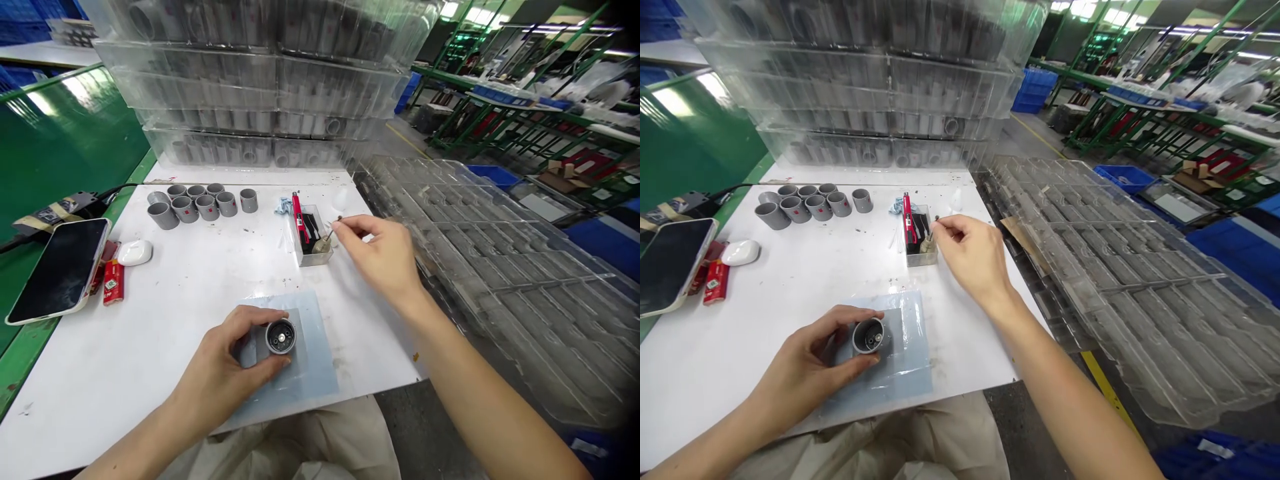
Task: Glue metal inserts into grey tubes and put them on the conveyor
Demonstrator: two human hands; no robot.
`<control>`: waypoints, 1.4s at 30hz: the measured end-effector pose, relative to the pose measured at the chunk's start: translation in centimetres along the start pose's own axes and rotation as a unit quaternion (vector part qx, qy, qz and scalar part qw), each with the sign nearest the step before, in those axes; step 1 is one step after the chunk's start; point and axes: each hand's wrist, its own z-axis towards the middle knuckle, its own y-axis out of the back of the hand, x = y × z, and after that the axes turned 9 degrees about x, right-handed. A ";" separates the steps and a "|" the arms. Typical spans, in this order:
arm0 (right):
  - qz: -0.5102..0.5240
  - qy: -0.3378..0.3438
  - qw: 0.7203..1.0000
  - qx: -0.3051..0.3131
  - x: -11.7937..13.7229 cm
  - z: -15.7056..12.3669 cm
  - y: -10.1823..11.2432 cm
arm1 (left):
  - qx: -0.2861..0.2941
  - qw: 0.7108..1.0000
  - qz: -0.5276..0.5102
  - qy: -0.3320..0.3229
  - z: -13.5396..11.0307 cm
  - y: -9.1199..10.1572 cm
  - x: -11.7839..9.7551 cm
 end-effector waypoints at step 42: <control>0.103 0.228 0.964 -0.094 5.2 -8.7 -0.5 | -0.039 0.996 0.012 -0.081 -0.3 -0.8 1.0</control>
